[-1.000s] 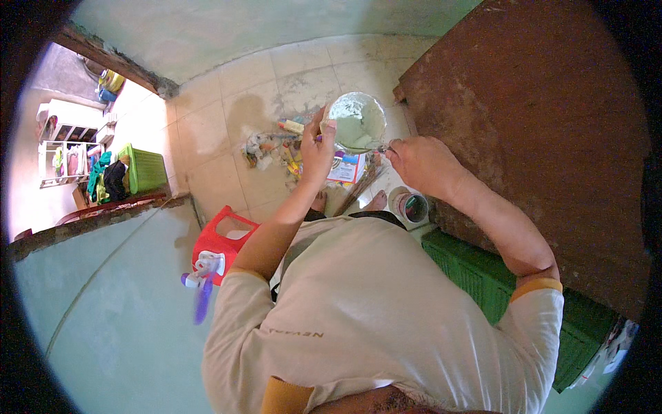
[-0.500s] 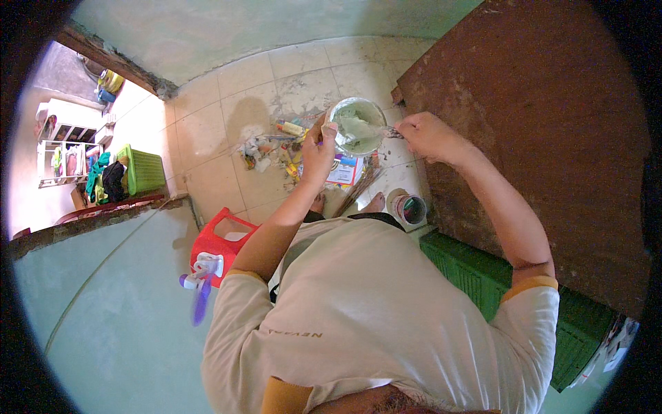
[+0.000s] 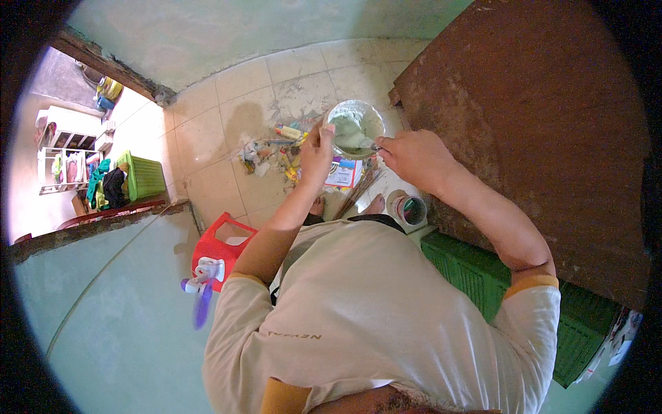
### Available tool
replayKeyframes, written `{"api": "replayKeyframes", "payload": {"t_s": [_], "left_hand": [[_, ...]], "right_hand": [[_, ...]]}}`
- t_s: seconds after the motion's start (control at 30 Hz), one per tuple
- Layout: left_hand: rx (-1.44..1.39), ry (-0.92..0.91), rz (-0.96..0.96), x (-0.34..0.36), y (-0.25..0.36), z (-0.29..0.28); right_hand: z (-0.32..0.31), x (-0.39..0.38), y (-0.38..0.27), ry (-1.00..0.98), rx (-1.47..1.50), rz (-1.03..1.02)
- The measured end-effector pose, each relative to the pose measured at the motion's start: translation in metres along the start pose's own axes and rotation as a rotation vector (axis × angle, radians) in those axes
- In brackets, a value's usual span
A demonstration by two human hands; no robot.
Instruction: The person mixes a white substance in a container and applies it to a wall using a putty knife to repair damaged or peeling plaster.
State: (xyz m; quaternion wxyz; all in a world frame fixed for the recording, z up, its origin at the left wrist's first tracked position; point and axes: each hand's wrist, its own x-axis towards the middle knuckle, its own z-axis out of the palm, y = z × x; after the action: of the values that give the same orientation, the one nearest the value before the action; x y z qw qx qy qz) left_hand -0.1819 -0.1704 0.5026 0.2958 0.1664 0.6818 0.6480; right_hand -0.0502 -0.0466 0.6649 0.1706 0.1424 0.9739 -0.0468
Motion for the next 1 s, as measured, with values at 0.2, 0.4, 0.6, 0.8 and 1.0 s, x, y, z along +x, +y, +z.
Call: {"api": "replayKeyframes", "payload": {"t_s": [0.2,0.4,0.6,0.8,1.0], "left_hand": [[-0.008,0.025,-0.032,-0.004,0.003,0.003],[-0.025,0.006,0.045,-0.001,0.010,0.007],[0.005,-0.061,-0.040,-0.011,0.024,0.007],[-0.022,-0.106,-0.014,-0.002,0.011,0.008],[0.070,-0.281,0.087,0.007,0.007,-0.002]], "right_hand": [[-0.007,0.001,0.013,0.104,0.085,0.081],[0.005,0.004,-0.007,0.110,0.022,0.049],[-0.020,-0.010,0.019,0.098,-0.058,-0.011],[-0.028,-0.007,0.029,0.142,-0.255,-0.074],[-0.017,0.002,0.024,0.232,-0.235,-0.449]]}}
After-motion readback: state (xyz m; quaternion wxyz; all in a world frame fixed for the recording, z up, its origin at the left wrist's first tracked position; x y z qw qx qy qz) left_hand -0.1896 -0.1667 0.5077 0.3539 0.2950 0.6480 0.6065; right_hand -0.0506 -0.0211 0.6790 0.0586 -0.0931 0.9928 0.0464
